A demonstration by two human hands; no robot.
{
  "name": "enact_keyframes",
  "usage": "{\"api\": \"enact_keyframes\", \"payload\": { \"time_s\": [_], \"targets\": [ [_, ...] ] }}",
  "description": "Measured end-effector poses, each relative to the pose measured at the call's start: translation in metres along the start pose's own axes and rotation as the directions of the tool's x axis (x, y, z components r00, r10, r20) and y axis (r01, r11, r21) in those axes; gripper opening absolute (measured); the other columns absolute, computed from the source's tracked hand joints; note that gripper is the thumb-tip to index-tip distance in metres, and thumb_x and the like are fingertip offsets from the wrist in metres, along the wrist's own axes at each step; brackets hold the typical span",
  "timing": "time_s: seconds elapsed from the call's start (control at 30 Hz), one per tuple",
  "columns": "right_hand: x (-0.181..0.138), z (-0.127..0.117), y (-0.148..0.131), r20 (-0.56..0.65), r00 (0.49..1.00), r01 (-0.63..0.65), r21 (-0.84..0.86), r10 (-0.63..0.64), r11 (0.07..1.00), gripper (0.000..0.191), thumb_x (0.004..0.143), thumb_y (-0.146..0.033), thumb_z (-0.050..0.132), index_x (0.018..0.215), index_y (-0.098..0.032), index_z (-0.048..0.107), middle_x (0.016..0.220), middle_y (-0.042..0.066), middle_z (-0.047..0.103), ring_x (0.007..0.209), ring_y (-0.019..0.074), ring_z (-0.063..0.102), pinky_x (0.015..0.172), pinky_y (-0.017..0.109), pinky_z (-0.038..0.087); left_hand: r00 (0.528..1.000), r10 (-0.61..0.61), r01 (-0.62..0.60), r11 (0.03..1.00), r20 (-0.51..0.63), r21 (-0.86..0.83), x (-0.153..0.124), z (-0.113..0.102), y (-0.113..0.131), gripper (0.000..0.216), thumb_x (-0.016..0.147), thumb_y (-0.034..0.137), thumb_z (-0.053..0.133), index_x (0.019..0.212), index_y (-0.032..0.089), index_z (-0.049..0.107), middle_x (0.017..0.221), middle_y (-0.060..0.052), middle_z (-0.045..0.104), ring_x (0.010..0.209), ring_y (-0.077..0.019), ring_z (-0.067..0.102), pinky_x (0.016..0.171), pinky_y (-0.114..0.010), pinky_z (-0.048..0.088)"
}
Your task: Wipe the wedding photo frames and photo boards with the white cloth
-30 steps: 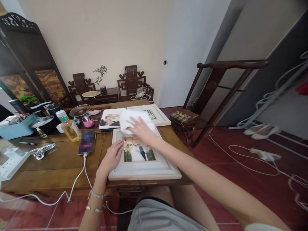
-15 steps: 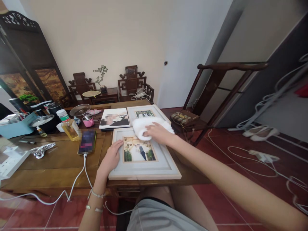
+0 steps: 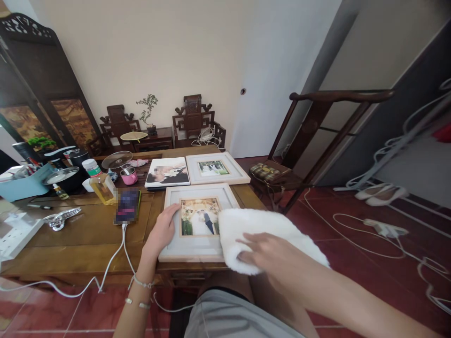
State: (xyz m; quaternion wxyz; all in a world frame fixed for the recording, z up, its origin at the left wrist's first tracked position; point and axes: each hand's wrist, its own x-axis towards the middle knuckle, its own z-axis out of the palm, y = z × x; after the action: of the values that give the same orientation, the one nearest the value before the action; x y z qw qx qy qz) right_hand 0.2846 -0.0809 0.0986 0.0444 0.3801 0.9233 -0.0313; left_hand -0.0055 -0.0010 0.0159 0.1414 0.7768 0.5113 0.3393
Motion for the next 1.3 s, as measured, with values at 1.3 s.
{"api": "enact_keyframes", "payload": {
  "time_s": [1.3],
  "targets": [
    [0.052, 0.03, -0.06, -0.187, 0.979, 0.113, 0.173, -0.08, 0.978, 0.045, 0.072, -0.006, 0.049, 0.113, -0.018, 0.063, 0.144, 0.012, 0.04, 0.136, 0.0315, 0.027, 0.111, 0.055, 0.017, 0.999, -0.011, 0.011, 1.0, -0.031, -0.016, 0.001, 0.001, 0.005, 0.049, 0.079, 0.001, 0.035, 0.12, 0.013, 0.058, 0.13, -0.011, 0.057, 0.125, -0.0192, 0.049, 0.112, -0.04, 0.032]
  ]
}}
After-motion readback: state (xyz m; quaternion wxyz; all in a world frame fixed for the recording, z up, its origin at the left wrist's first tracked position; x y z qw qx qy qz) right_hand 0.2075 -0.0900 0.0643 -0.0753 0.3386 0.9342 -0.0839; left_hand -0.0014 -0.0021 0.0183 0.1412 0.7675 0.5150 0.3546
